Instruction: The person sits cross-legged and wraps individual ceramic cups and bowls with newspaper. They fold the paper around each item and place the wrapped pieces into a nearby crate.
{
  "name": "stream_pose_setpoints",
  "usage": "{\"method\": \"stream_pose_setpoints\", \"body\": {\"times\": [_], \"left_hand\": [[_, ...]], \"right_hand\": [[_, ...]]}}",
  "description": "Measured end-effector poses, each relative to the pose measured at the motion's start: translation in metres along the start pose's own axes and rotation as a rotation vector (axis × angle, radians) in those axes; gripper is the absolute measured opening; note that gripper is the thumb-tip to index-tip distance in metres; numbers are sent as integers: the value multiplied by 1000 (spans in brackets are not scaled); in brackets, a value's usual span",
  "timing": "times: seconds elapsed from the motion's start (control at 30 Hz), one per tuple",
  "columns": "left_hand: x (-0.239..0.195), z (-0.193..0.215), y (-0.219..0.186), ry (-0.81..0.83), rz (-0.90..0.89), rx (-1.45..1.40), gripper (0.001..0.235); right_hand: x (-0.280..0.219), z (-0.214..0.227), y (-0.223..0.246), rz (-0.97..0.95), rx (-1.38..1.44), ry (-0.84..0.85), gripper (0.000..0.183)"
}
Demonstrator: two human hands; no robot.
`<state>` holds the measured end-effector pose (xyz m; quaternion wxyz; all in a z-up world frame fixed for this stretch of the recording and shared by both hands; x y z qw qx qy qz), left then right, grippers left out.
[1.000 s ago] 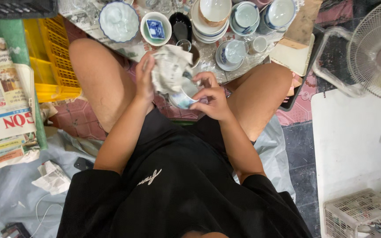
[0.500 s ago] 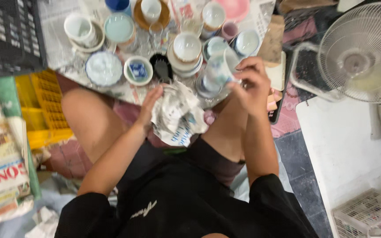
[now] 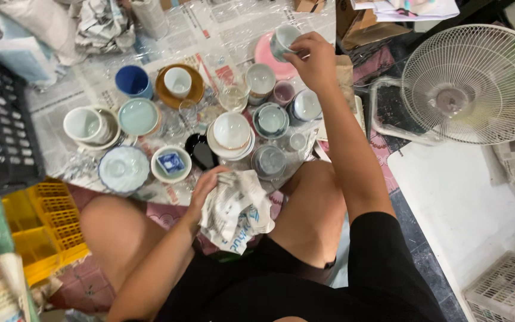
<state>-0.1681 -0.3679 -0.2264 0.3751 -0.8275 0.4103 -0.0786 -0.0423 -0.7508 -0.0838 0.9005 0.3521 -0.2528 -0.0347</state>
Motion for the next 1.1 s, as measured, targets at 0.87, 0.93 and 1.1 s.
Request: {"method": "stream_pose_setpoints", "body": {"times": [0.87, 0.93, 1.1], "left_hand": [[-9, -26, -16, 41, 46, -188, 57], [-12, -32, -19, 98, 29, -264, 58], [-22, -20, -29, 91, -57, -159, 60]], "right_hand": [[8, -72, -89, -46, -117, 257, 26], [6, -60, -71, -105, -88, 264, 28], [-6, -9, 55, 131, -237, -14, 30]]}}
Point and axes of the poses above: each hand's wrist, its own x-axis towards the middle knuckle, its own z-axis out of the back of the hand, y = z × x, the point moved 7 cm from there along x, towards the middle knuckle, and after that the axes turned 2 degrees about -z, right-handed, at the moved point
